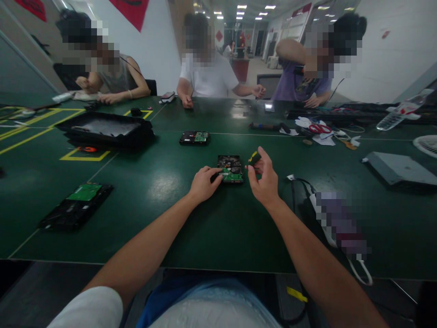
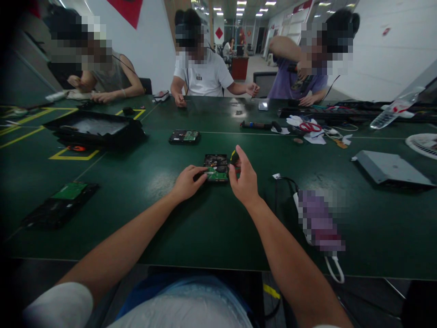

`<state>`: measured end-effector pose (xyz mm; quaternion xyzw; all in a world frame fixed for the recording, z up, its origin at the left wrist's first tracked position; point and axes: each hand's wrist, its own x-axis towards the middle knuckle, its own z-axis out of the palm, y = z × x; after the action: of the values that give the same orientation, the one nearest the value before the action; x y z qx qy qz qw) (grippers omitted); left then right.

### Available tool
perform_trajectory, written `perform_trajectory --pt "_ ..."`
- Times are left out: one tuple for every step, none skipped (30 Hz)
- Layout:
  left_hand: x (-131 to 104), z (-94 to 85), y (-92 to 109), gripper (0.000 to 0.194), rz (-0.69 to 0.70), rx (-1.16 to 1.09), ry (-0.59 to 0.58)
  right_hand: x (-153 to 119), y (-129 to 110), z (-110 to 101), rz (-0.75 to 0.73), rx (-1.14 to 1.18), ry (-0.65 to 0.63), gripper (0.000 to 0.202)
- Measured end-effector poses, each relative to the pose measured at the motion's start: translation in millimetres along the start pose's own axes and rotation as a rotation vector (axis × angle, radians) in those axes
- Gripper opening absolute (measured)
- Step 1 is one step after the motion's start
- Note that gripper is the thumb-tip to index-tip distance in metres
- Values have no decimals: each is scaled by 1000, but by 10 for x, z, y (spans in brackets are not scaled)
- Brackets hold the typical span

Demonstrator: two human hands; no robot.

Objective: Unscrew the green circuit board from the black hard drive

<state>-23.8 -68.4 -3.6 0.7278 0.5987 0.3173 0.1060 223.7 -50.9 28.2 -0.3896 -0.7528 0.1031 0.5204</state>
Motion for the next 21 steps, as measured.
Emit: perform_trajectory --pt "-1 4 -3 39 -5 -1 2 -1 -7 4 -5 -12 6 68" --pt "-2 8 -6 41 -14 -4 7 -1 -14 8 -8 -24 13 69" --pt "-5 13 -10 42 -26 -10 12 -2 -20 13 -9 -35 17 70" --pt "-7 19 -16 44 -38 -20 16 -2 -26 18 -10 -43 21 70" --pt "-7 26 -26 44 -50 -33 19 -3 -30 22 -10 -50 24 70" --pt "-2 35 -39 44 -61 -49 21 -3 -31 25 -9 -55 26 70" --pt "11 47 -58 44 -71 -66 24 -4 -31 27 -8 -59 29 69" --pt "34 60 -82 44 -79 -82 30 -4 -28 29 -7 -61 32 69" --pt "72 76 -111 45 -86 -96 40 -3 -25 29 -5 -63 35 68" --pt "124 93 -145 45 -99 -109 62 -3 -21 29 -3 -64 38 69" --pt "192 111 -182 47 -114 -125 78 -2 -18 29 -1 -66 39 69" --pt "274 130 -220 49 -125 -149 79 -1 -15 28 0 -67 40 69" --pt "366 147 -258 51 -130 -179 63 0 -14 26 2 -67 40 69" --pt "464 162 -294 54 -130 -218 28 0 -13 25 5 -67 40 69" --pt "564 174 -327 57 -145 -262 9 1 -13 23 9 -66 40 69" --pt "659 183 -354 59 -154 -294 -20 1 -13 22 12 -65 38 68" --pt "743 187 -375 60 -165 -312 -35 1 -12 22 15 -64 35 68" --pt "813 187 -390 61 -176 -324 -50 1 -10 21 18 -62 34 67" --pt "863 182 -396 62 -188 -328 -69 1 -8 22 20 -60 33 67" --pt "892 172 -395 63 -200 -324 -80 2 -5 22 21 -59 33 67" --pt "898 158 -387 62 -202 -312 -91 2 -2 22 20 -57 34 68"
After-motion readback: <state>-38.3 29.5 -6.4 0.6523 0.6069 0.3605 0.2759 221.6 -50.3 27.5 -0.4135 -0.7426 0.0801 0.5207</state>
